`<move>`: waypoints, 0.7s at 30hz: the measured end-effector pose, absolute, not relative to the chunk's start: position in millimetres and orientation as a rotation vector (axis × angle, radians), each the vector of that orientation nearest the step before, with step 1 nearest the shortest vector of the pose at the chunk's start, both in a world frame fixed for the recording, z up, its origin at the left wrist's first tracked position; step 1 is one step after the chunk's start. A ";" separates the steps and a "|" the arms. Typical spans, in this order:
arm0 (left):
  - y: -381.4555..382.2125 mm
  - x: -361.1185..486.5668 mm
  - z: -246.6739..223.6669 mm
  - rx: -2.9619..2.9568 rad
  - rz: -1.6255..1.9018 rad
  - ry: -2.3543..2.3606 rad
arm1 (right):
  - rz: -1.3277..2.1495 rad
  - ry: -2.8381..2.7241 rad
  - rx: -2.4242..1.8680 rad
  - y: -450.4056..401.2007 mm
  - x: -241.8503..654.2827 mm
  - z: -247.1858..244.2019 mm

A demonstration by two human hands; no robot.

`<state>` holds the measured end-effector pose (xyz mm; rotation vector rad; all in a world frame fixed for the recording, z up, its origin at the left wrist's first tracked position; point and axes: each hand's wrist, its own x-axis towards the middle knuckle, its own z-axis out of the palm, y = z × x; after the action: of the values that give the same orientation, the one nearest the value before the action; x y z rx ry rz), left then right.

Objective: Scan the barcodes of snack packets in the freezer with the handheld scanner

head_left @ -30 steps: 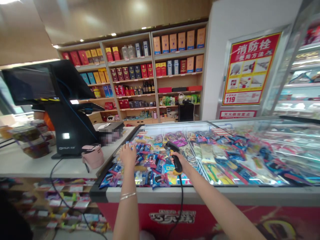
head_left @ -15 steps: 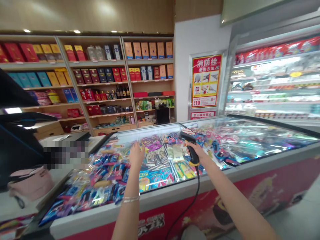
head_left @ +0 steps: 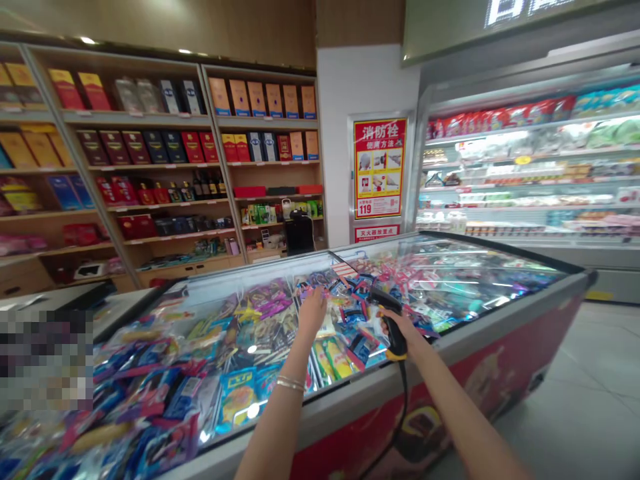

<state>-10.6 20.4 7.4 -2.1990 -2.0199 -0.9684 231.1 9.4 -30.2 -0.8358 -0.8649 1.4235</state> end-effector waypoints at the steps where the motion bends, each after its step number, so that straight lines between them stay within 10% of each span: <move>1: 26.7 -2.9 3.9 -2.226 -0.947 -2.016 | 1.426 -0.855 -0.836 9.5 230.3 -33.9; 21: 47.8 25.8 -32.1 -2.409 -0.608 -1.998 | 1.473 -0.874 -0.911 4.5 227.4 -37.9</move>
<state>25.8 47.8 -32.1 -2.4092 -1.9979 -0.6079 227.4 4.5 -37.9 -0.9108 -0.8745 1.4727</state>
